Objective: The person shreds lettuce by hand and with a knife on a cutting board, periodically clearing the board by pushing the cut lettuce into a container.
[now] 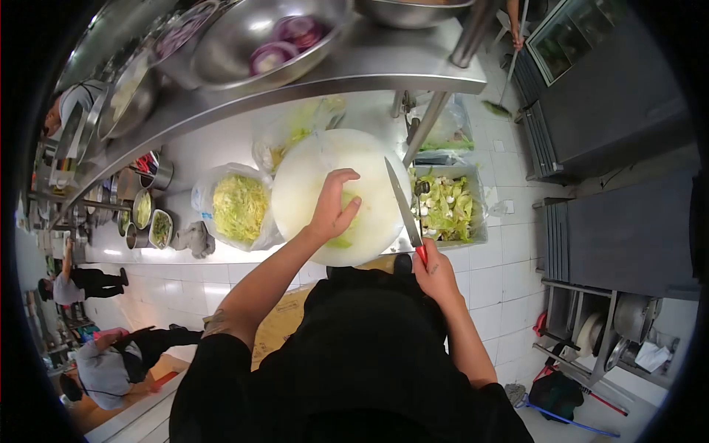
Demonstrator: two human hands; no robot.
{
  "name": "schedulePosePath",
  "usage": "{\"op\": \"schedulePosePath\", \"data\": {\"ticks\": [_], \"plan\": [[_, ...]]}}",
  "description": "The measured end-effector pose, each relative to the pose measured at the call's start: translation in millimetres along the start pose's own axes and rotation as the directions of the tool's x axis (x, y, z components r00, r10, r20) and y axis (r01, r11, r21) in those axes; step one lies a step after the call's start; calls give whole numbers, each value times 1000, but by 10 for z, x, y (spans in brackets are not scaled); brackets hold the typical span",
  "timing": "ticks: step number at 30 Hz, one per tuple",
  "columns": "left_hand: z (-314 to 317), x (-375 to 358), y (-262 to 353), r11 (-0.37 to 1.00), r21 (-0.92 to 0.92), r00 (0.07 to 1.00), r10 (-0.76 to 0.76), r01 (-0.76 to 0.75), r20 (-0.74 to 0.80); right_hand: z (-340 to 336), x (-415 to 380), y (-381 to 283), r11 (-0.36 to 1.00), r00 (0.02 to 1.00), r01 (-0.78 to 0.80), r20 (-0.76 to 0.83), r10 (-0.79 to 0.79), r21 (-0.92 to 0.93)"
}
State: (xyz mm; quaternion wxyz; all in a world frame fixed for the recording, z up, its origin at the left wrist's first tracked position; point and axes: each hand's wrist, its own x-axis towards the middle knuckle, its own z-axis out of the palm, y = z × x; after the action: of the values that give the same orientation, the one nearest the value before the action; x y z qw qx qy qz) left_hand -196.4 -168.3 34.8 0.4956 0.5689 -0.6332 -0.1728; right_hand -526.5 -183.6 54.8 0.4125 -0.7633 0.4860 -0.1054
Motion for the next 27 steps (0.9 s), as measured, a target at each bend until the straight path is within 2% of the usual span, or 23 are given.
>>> {"op": "schedulePosePath", "data": {"ticks": [3,4,5,7,11,12,14,15,16,19,20,25,27], "plan": [[-249,-105,-165,991,-111,995,-78,70,-68,66,-31,-130,998,1000,20,-16,-21,-55],[-350,-154,-181,972,-188,989,-146,140,-15,65,-40,-108,999,1000,20,0,-20,-48],[-437,-223,-181,982,-148,992,-110,119,67,53,-54,-96,999,1000,20,19,-19,-40],[-532,-358,-131,995,-68,973,-52,69,226,-10,-88,-106,977,997,83,22,-80,-199],[-376,-578,73,994,101,978,-51,31,201,-219,75,-282,901,978,205,121,-171,-383],[-350,-576,128,988,155,977,-61,29,202,-253,157,-350,863,954,299,125,-272,-408],[-322,-557,206,973,229,972,-91,40,218,-215,431,-339,808,935,353,200,-292,-471],[-334,-534,214,967,248,966,-110,50,234,-182,571,-352,780,924,380,238,-298,-498],[-346,-527,206,962,267,959,-130,60,252,-143,713,-416,753,926,365,299,-232,-547],[-475,-401,84,972,234,915,-115,24,386,-11,932,-458,671,854,520,317,-413,-529],[-516,-370,77,970,241,898,-116,11,425,-47,887,-522,651,839,544,340,-425,-529],[-543,-306,32,970,239,887,-71,-46,457,-260,409,-644,669,890,454,325,-319,-588],[-550,-317,-1,967,247,883,-68,-56,465,-186,466,-634,680,894,445,340,-293,-583]]}}
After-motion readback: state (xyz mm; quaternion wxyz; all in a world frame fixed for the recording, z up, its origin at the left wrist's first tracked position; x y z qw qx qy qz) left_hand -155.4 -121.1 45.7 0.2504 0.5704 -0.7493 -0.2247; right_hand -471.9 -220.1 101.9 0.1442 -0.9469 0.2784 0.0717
